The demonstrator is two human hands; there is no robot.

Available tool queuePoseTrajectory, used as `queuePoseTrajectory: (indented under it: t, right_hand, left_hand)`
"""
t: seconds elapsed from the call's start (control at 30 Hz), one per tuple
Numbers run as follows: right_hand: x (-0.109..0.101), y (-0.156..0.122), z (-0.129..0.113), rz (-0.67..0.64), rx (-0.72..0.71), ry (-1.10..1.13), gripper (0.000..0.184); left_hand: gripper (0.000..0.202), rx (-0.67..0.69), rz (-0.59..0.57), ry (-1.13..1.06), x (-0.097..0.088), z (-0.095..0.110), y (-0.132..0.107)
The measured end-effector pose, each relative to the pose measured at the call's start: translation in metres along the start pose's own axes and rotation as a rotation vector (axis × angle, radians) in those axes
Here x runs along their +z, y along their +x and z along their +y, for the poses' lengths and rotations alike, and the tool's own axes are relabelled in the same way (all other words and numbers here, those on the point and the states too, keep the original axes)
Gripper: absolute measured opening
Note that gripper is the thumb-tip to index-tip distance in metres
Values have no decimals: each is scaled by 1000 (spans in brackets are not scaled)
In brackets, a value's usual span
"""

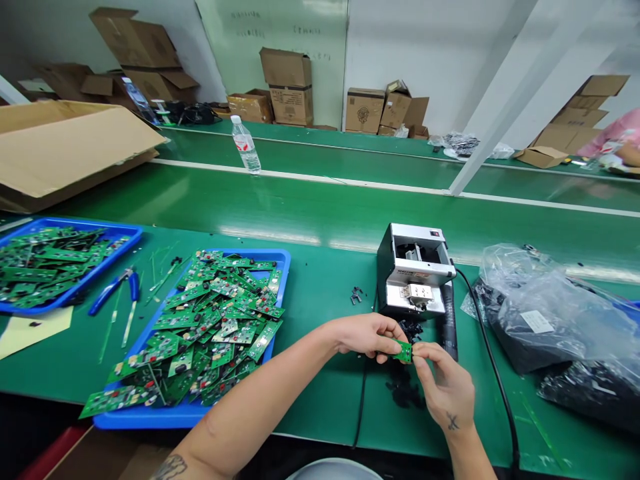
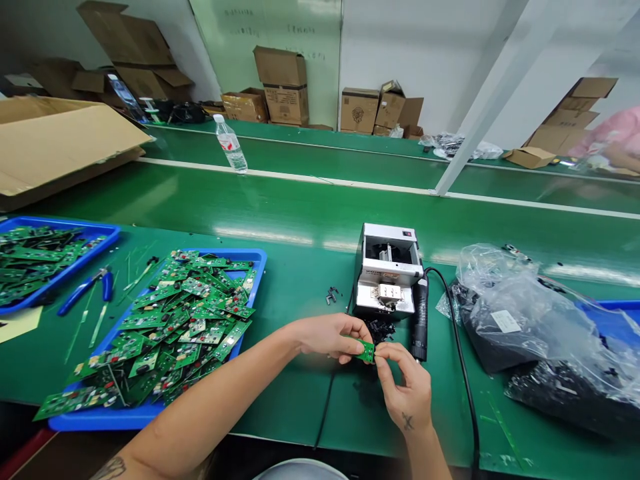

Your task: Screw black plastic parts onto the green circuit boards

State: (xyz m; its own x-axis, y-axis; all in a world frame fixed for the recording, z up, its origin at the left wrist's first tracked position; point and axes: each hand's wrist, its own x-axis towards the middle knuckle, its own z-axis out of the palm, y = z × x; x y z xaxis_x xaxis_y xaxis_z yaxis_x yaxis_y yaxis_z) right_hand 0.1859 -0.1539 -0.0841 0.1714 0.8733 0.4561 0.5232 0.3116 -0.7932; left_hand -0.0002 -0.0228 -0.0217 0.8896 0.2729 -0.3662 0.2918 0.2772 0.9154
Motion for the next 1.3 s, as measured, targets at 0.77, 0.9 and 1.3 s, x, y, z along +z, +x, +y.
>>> queuePoseTrajectory:
  t: [0.77, 0.9, 1.3]
  right_hand:
    - [-39, 109, 47, 91, 818, 51, 34]
    - [-49, 101, 45, 184, 682, 439, 34]
    - [-69, 116, -36, 208, 211, 1042, 65]
  left_hand:
    - [37, -3, 544, -2, -36, 26, -2]
    - [51, -62, 509, 55, -48, 23, -2]
    - [56, -43, 527, 65, -51, 16, 5]
